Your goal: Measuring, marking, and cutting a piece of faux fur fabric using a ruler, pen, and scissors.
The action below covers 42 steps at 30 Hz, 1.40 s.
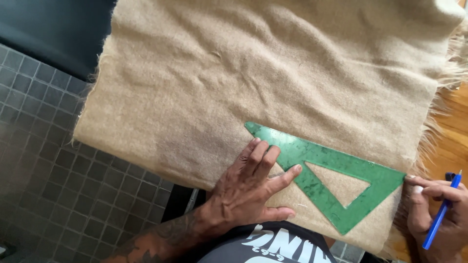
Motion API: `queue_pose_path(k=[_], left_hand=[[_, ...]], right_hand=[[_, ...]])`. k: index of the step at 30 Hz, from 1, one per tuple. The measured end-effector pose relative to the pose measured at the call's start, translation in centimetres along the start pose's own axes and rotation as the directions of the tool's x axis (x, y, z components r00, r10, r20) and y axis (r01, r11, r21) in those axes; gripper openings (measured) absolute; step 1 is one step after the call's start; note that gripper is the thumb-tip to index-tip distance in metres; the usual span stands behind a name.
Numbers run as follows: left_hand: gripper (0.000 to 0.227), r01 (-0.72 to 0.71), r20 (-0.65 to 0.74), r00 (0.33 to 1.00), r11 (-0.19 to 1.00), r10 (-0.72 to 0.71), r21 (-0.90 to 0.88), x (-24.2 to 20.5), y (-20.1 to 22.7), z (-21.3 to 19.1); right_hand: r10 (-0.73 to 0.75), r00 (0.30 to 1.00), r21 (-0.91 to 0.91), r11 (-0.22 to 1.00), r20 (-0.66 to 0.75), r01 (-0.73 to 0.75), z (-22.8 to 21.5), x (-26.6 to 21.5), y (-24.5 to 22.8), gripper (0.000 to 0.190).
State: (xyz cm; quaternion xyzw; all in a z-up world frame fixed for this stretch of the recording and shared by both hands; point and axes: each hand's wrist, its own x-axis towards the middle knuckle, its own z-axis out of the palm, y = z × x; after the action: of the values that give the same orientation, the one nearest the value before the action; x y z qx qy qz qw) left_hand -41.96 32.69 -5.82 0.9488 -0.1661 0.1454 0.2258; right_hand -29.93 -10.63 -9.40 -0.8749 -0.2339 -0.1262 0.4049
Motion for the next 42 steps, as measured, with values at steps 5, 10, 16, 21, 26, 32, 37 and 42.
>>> queue_pose_path(k=[5, 10, 16, 21, 26, 32, 37, 42], left_hand=[[0.091, 0.009, 0.043, 0.999, 1.0, -0.01, 0.028, -0.1, 0.1, 0.1], [0.093, 0.023, 0.036, 0.999, 0.999, -0.024, 0.044, 0.0, 0.2, 0.0], [0.098, 0.007, 0.048, 0.999, 0.996, -0.011, 0.093, 0.6, 0.4, 0.2], [0.102, -0.027, 0.061, 0.998, 0.982, 0.015, 0.186, 1.3, 0.2, -0.7], [0.103, -0.027, 0.107, 0.994, 0.983, 0.008, 0.181, 1.7, 0.2, -1.3], [0.106, -0.028, 0.144, 0.99, 0.99, 0.008, 0.137, 1.6, -0.1, -1.4], [0.112, -0.073, 0.133, 0.99, 0.981, 0.049, 0.178, 0.9, -0.6, -0.9], [0.111, -0.158, 0.17, 0.977, 0.973, 0.13, 0.166, 0.7, -1.2, -0.8]], right_hand=[[0.14, 0.99, 0.06, 0.989, -0.033, -0.138, 0.0, -0.9, 1.1, 0.011], [0.159, 0.987, 0.049, 0.986, 0.001, -0.158, 1.2, 4.5, -3.6, 0.048], [0.046, 0.921, 0.268, 0.95, 0.387, -0.16, 7.8, 13.6, -15.2, 0.015], [-0.179, 0.845, 0.371, 0.928, 0.505, -0.025, 13.3, 17.5, -19.0, 0.022], [-0.144, 0.821, 0.33, 0.942, 0.553, -0.058, 15.5, 17.9, -19.0, 0.026], [-0.221, 0.794, 0.351, 0.936, 0.566, 0.01, 15.0, 18.2, -19.4, 0.026], [-0.21, 0.79, 0.247, 0.966, 0.576, 0.077, 11.0, 18.4, -18.0, 0.025], [0.135, 0.811, 0.033, 0.982, 0.569, -0.187, 3.6, 16.4, -11.9, 0.026]])
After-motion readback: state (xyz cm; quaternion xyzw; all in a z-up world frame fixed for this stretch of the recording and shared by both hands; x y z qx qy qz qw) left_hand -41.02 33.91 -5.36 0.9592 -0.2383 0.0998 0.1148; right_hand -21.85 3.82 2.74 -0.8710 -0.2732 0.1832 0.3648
